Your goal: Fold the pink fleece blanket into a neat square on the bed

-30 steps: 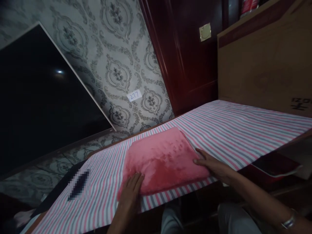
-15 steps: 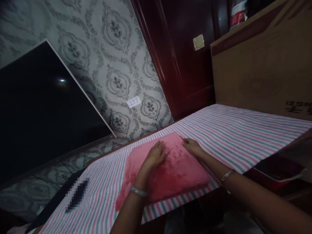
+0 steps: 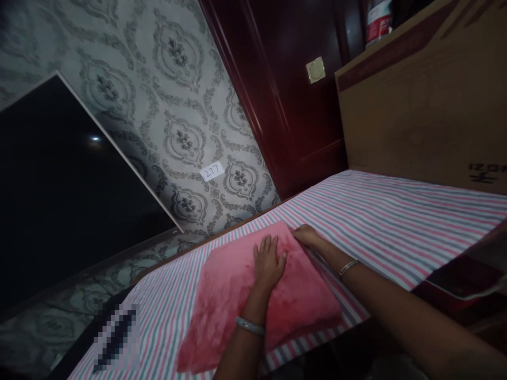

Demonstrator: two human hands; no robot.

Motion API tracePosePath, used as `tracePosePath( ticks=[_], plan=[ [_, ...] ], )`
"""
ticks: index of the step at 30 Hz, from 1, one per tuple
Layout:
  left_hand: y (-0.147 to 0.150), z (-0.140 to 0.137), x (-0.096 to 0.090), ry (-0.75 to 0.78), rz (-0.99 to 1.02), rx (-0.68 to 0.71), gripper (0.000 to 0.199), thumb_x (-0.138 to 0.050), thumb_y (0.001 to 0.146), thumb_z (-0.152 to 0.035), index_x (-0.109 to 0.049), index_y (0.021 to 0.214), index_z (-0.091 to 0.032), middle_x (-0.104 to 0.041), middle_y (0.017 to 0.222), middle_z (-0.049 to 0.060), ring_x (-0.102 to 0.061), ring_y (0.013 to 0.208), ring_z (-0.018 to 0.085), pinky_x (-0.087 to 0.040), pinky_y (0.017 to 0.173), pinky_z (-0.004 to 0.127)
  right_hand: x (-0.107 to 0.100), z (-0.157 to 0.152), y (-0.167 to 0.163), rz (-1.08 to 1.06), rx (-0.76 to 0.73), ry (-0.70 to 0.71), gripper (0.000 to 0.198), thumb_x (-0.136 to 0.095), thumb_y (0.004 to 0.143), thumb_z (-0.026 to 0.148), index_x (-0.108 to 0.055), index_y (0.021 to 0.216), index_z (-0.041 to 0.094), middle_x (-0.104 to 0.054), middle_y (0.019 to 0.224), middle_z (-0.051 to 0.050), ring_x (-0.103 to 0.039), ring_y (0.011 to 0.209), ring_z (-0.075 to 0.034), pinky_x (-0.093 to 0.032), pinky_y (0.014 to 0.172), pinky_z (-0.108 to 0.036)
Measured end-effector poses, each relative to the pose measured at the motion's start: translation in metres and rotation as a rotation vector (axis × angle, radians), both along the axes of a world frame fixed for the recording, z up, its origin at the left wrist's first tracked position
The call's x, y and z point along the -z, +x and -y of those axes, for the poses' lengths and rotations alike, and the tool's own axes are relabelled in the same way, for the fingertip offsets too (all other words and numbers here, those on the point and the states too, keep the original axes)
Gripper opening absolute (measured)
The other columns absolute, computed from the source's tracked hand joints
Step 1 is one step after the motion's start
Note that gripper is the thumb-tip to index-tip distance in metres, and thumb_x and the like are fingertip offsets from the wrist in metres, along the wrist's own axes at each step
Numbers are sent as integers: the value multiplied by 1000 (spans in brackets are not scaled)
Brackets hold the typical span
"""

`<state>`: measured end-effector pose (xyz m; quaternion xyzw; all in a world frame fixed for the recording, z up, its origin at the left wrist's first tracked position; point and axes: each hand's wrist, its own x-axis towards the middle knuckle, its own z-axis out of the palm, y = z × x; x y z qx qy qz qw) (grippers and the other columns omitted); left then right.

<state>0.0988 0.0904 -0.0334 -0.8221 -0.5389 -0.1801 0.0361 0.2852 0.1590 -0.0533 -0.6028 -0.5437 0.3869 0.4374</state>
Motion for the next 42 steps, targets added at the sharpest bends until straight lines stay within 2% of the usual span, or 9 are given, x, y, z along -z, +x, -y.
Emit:
tracePosePath(
  ticks=[13, 16, 21, 27, 30, 33, 37, 39, 42],
  plan=[
    [1, 2, -1, -53, 79, -33, 67, -51, 95, -31, -37, 160, -20, -38, 166, 10, -31, 155, 26, -15, 130, 55, -16, -15, -14, 197, 37, 62, 33, -68, 84, 44, -76, 83, 12, -73, 75, -10, -67, 74, -20, -46, 65, -25],
    [-1, -1, 4, -51, 130, -15, 72, -51, 94, -31, -31, 162, -20, -33, 168, 10, -29, 156, 26, -16, 130, 53, -27, -15, -18, 290, 51, 108, 28, -59, 90, 34, -77, 95, 13, -76, 93, -14, -70, 88, -24, -47, 72, -27],
    [-6, -6, 13, 111, 184, 25, 74, -54, 91, -29, -34, 160, -14, -37, 166, 15, -30, 155, 31, -24, 127, 55, -28, 17, -21, 385, 44, 231, 44, -50, 94, 31, -68, 131, 17, -73, 118, -15, -69, 106, -26, -49, 87, -31],
    [-3, -8, 18, 303, 238, 180, 62, -52, 90, -18, -46, 152, -17, -57, 145, 17, -52, 131, 31, -42, 113, 51, 4, 69, -6, 223, 24, 385, 61, -48, 91, 34, -53, 151, 21, -73, 122, -10, -69, 108, -25, -55, 92, -36],
    [-3, -9, 16, 209, 271, 282, 65, -48, 90, -14, -41, 155, -19, -60, 129, 16, -58, 115, 27, -50, 101, 43, 13, 86, -10, 11, -94, 458, 62, -50, 92, 41, -55, 150, 21, -63, 141, -9, -61, 128, -25, -52, 105, -41],
    [-5, -11, 12, 40, 311, 313, 76, -55, 82, -10, -40, 156, -21, -57, 119, 12, -61, 99, 23, -53, 87, 35, 12, 101, -24, 53, -264, 533, 52, -51, 93, 42, -67, 138, 21, -61, 143, -10, -55, 135, -26, -42, 117, -48],
    [-8, -10, 9, -46, 384, 266, 47, -59, 75, -5, -67, 118, -22, -55, 106, 7, -59, 87, 19, -51, 79, 30, 5, 109, -32, 141, -370, 581, 45, -53, 89, 37, -75, 124, 21, -67, 135, -10, -58, 131, -27, -42, 117, -50],
    [-7, -8, 7, -9, 465, 263, 31, -58, 78, -6, -66, 104, -21, -56, 100, 5, -59, 90, 20, -50, 82, 31, 2, 104, -23, 99, -355, 541, 45, -48, 92, 37, -76, 122, 21, -70, 129, -10, -63, 124, -26, -48, 112, -46],
    [-5, -5, 6, 47, 546, 242, 27, -57, 77, -7, -63, 99, -21, -56, 97, 5, -58, 94, 21, -49, 86, 32, -1, 87, -3, 131, -114, 430, 45, -41, 93, 33, -75, 121, 21, -73, 123, -8, -68, 115, -23, -52, 104, -40]
  ],
)
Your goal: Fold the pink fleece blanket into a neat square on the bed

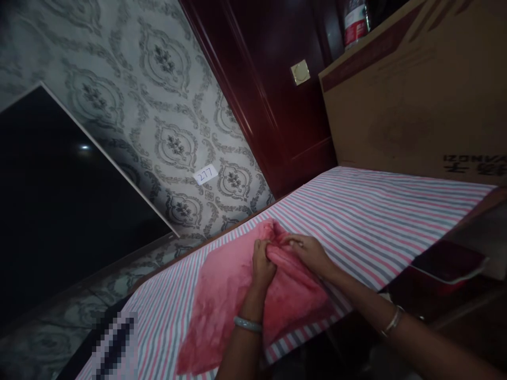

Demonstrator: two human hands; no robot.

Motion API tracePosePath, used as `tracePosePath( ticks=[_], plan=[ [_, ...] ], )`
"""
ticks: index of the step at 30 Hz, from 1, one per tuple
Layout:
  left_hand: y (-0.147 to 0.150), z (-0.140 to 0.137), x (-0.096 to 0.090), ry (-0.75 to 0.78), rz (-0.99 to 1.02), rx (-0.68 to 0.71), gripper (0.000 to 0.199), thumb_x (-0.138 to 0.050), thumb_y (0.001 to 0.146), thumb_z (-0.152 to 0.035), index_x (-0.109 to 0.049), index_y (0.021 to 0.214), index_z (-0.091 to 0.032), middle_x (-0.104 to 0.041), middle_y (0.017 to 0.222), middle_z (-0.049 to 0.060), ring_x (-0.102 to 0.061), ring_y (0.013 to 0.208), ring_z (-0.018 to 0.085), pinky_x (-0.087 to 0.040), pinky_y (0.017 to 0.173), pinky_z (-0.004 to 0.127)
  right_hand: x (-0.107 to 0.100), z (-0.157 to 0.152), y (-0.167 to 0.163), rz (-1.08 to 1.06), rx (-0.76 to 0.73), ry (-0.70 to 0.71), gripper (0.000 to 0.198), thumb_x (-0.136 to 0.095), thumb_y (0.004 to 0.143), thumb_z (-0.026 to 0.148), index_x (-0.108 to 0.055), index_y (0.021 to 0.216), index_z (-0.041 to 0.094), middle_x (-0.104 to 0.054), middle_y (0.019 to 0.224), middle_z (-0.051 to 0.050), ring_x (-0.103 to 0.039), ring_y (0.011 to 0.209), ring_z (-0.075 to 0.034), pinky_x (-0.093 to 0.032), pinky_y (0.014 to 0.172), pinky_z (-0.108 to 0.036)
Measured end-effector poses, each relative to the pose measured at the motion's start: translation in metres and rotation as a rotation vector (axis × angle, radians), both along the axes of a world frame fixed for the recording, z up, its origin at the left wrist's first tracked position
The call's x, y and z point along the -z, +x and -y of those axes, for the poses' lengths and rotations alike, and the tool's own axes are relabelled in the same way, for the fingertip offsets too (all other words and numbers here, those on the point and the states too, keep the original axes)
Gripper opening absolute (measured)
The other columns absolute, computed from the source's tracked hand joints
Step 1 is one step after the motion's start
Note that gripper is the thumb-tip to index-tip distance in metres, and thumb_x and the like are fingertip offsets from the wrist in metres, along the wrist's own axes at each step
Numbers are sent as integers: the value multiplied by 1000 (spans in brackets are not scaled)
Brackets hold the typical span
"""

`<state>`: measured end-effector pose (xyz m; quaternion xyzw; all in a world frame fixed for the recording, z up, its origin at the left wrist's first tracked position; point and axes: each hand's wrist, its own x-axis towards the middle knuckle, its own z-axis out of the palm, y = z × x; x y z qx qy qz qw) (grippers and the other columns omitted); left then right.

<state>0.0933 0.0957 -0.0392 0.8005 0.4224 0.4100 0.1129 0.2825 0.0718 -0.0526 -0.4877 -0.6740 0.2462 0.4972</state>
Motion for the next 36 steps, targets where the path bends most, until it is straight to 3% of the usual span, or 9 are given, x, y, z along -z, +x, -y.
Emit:
tracePosePath(
  ticks=[3, 7, 10, 13, 18, 24, 28, 32, 36],
  plan=[
    [0, 2, 0, 19, 11, -28, 33, -55, 73, -5, -62, 101, -21, -55, 99, 6, -57, 94, 22, -48, 86, 33, -2, -24, 11, 61, 196, -96, 45, -50, 88, 28, -71, 127, 20, -72, 124, -10, -70, 107, -23, -55, 94, -36],
    [-2, 2, 2, 68, 37, -54, 43, -53, 69, -4, -62, 108, -19, -54, 101, 7, -57, 96, 23, -49, 88, 34, -5, -52, 3, 140, 188, -216, 36, -66, 81, 29, -74, 113, 16, -76, 93, -9, -70, 82, -22, -52, 74, -29],
    [-3, 2, 4, 105, 32, -38, 42, -53, 72, -6, -62, 111, -19, -53, 102, 7, -58, 95, 24, -50, 87, 35, -7, -65, -8, 182, 218, -249, 18, -69, 79, 28, -75, 93, 18, -75, 90, -7, -69, 86, -21, -47, 72, -26],
    [-3, 0, 9, 111, -13, -39, 42, -52, 75, -8, -62, 114, -18, -55, 104, 9, -59, 95, 24, -52, 87, 36, -4, -73, -14, 186, 290, -267, 18, -61, 85, 25, -74, 95, 18, -75, 98, -8, -68, 92, -20, -45, 74, -24],
    [0, -6, 14, 128, -147, 85, 60, -52, 80, -10, -52, 140, -16, -59, 134, 16, -54, 127, 28, -45, 110, 44, 10, -82, -13, 193, 341, -303, 21, -54, 91, 26, -73, 93, 19, -75, 93, -10, -68, 86, -20, -44, 68, -26],
    [2, 1, 2, 127, -273, 79, 56, -52, 90, -19, -53, 145, -19, -61, 145, 13, -53, 128, 29, -42, 113, 51, 17, -93, -2, 168, 298, -305, 23, -59, 95, 34, -71, 98, 15, -74, 93, -8, -66, 80, -15, -52, 77, -29],
    [5, 7, -8, 56, -462, 61, 58, -59, 90, -31, -54, 147, -28, -47, 161, 7, -35, 148, 34, -26, 122, 61, 14, -91, 3, 135, 270, -310, 23, -60, 94, 33, -73, 99, 14, -75, 90, -8, -68, 79, -15, -54, 78, -29],
    [7, 7, -11, -52, -559, 85, 60, -59, 93, -40, -49, 152, -32, -40, 166, 5, -27, 155, 36, -19, 123, 67, 6, -79, 10, 100, 323, -265, 36, -49, 92, 27, -76, 111, 13, -76, 104, -13, -72, 92, -22, -55, 82, -31],
    [9, 6, -9, -57, -503, 97, 66, -60, 93, -43, -43, 156, -31, -42, 164, 5, -27, 155, 36, -18, 124, 67, -12, -55, 6, 130, 332, -77, 51, -41, 96, 32, -62, 140, 16, -66, 135, -14, -63, 124, -25, -49, 107, -41]
  ],
)
